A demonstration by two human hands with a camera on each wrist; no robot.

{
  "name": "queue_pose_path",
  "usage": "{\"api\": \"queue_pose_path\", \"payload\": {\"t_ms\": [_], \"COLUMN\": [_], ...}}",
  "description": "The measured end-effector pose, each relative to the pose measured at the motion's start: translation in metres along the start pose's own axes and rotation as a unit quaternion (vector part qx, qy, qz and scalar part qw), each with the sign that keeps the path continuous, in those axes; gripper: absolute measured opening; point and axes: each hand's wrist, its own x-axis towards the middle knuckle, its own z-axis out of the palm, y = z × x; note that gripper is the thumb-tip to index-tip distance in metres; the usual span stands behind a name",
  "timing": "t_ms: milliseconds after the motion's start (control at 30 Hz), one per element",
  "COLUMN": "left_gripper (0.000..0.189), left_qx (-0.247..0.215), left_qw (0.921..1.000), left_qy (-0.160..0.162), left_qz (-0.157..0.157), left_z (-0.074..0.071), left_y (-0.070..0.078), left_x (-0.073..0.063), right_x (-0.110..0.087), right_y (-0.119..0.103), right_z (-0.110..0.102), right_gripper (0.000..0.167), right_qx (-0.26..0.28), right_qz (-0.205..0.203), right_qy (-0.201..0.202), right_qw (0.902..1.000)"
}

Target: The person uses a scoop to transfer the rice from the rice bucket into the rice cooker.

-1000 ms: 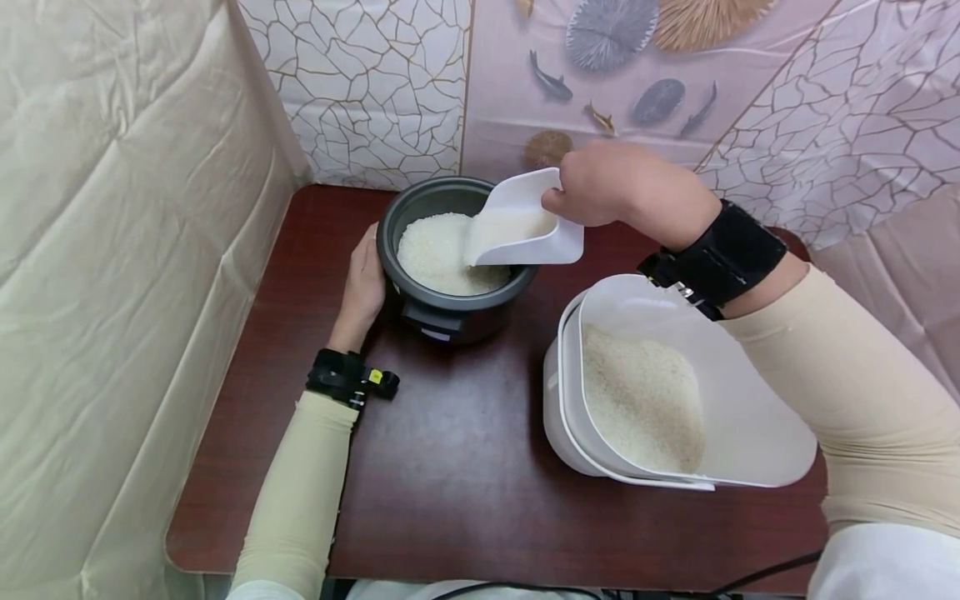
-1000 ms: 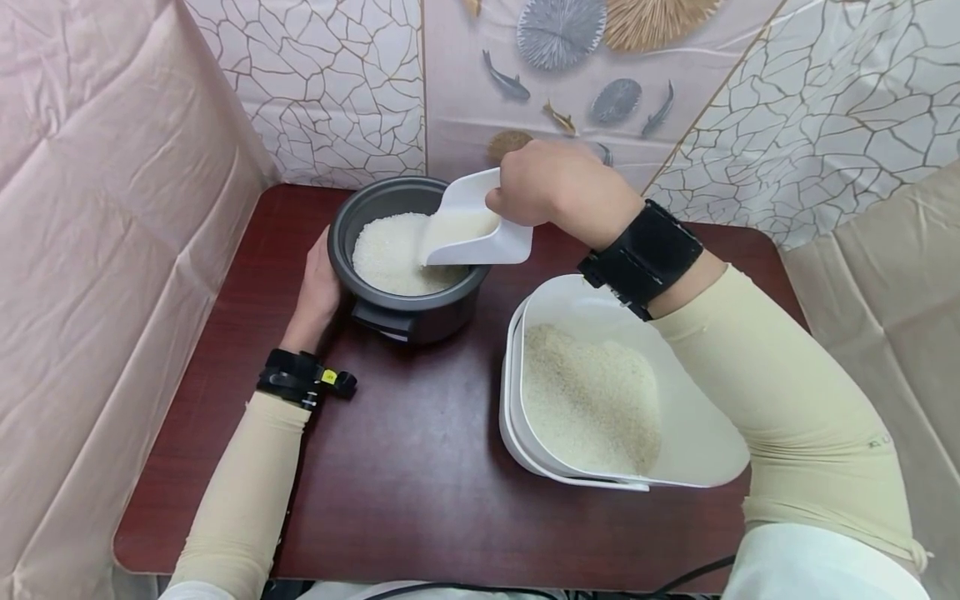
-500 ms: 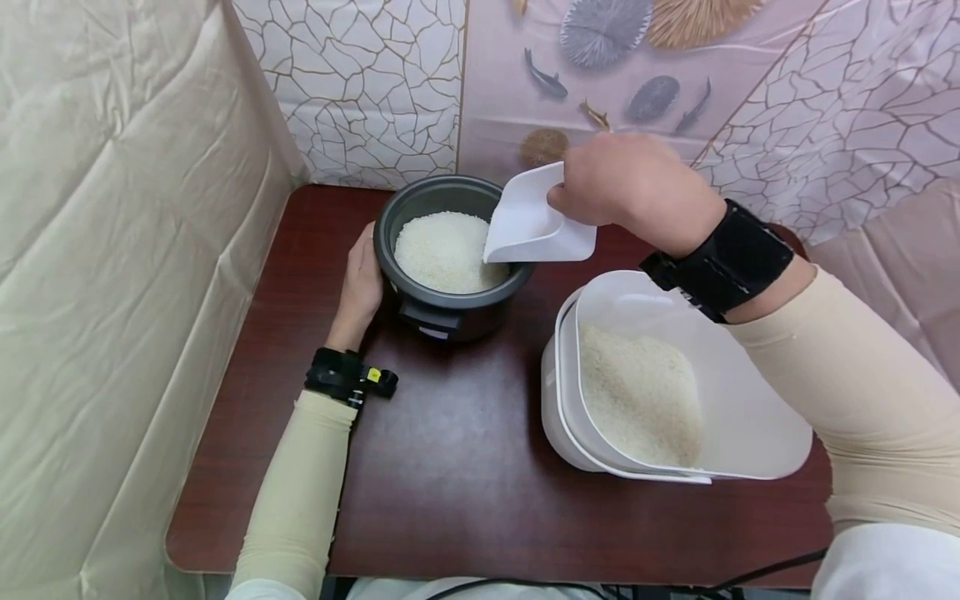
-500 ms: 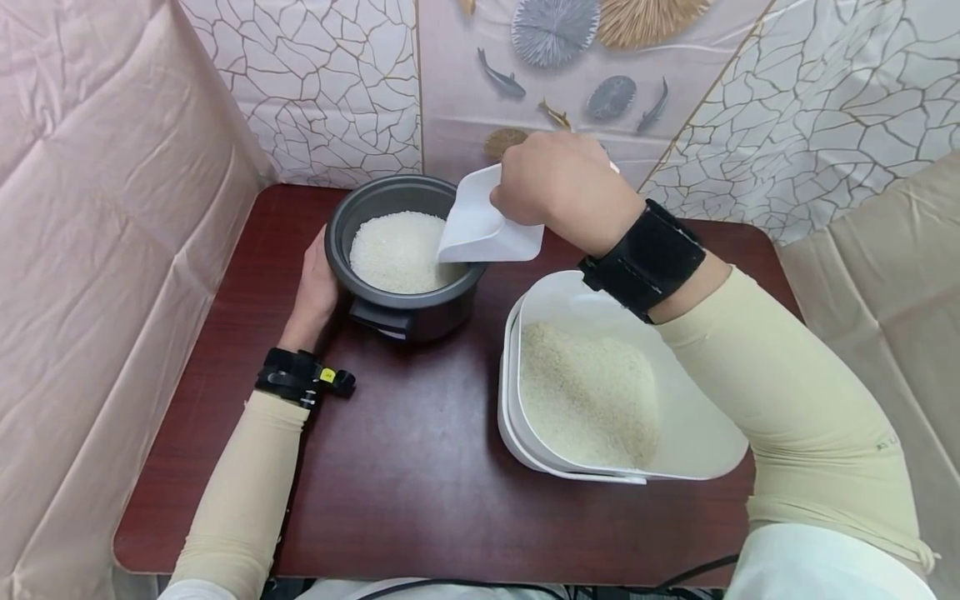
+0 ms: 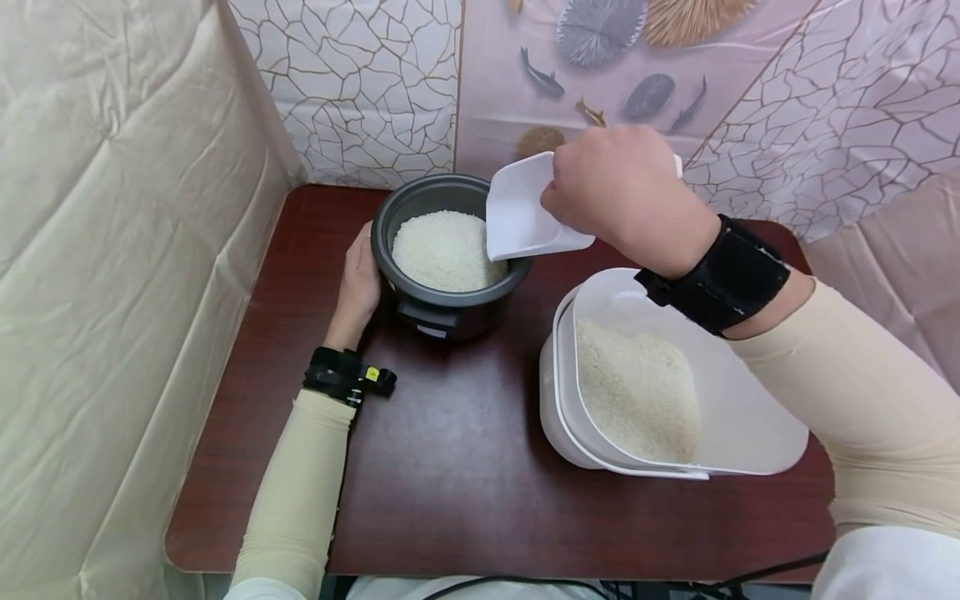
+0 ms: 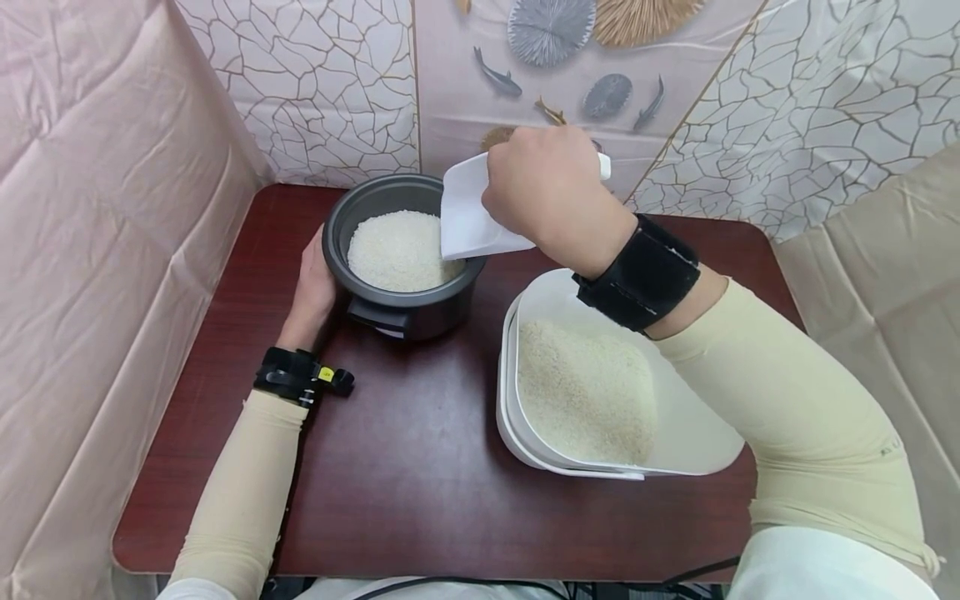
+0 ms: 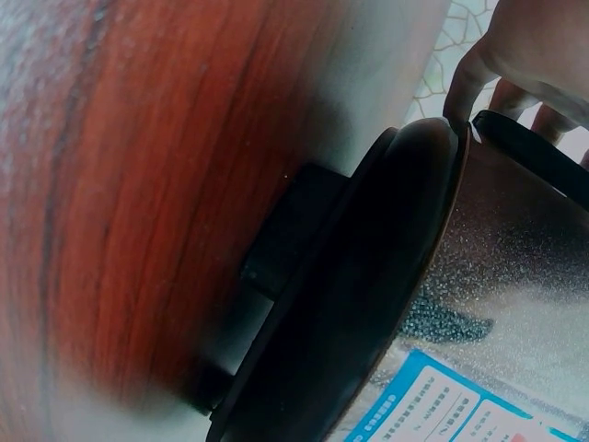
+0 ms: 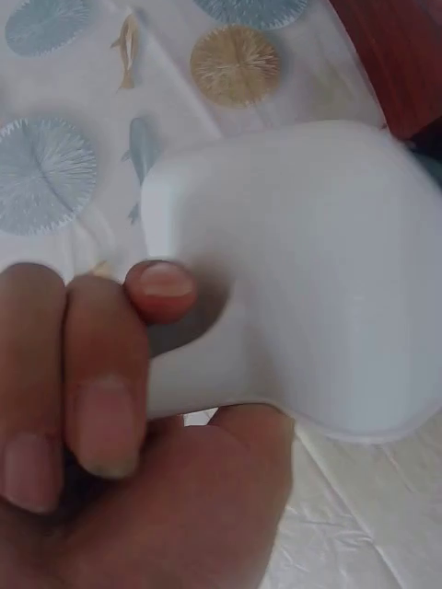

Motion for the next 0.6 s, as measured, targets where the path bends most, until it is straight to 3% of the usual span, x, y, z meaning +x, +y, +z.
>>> {"api": "queue_pose_path", "payload": {"t_ms": [133,333,500,600], "left_gripper": [0.046,0.046,0.046,0.047], "left_qx": [-0.001,-0.007,-0.012,-0.006], "left_qw": [1.0000,1.0000,0.9999,1.0000], "left_qy": [-0.002,0.001,0.000,-0.001], "left_qz": [-0.003,0.002,0.001,0.000], "left_z": [0.000,-0.001,0.000,0.000], "left_y": [0.000,-0.001,-0.001,0.000], "left_x": [-0.001,0.000,0.001,0.001], "right_x": [-0.005,-0.005,-0.001,0.000], "right_y": [-0.006,-0.015,-0.018,-0.017], "right_z": [0.006,0.013,0.019,0.023], "right_gripper": [0.032,0.032,0.036,0.040], "right_qx": [-0.024,-0.065,-0.082,-0.082], "right_qz": [-0.029,-0.084,-0.132,-0.155], "right_qy": [0.091,0.224,0.281,0.292], "right_qw": [0.9951,0.9689,0.9470,0.9402]}}
